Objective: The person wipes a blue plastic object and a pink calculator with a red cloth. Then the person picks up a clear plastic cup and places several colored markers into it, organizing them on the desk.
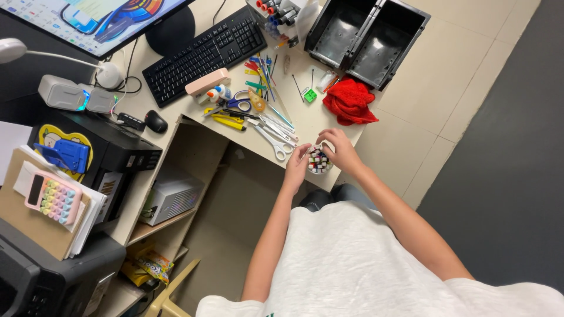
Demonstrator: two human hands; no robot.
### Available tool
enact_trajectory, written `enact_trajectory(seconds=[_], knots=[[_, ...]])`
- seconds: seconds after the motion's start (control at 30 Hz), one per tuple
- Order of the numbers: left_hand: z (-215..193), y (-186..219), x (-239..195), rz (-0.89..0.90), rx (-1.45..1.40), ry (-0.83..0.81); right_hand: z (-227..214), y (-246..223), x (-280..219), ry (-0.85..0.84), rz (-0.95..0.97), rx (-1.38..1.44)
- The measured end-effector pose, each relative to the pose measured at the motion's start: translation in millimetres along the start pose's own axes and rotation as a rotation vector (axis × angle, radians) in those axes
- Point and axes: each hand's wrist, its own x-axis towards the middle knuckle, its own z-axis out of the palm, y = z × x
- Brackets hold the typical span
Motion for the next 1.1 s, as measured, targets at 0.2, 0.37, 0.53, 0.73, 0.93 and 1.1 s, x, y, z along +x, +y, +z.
enact_trajectory(seconds=[0.2,0.37,0.53,0.73,0.93,1.1], knots=[[1.2,-13.2,0.1,0.102,-0.020,0.026,-4.2,-32.3,-3.6,-0.016,-0.393,-0.455],[2.4,-27.0,6.2,0.181,0.074,0.096,2.3,-26.9,-10.6,0.036,-0.458,-0.701],[14.3,-24.4,7.2,0.136,0.121,0.187,6.0,-26.1,-19.2,0.099,-0.419,-0.736],[18.4,-28.9,10.0,0.143,0.185,0.253,4.8,-24.9,-22.1,0.110,-0.396,-0.671],[20.6,-4.1,2.2,0.273,0.293,0.154,-0.2,-25.7,-8.0,0.059,-0.287,-0.543],[24.0,-8.6,8.5,0.230,0.312,0.224,-0.9,-17.8,-2.6,-0.003,-0.340,-0.568]])
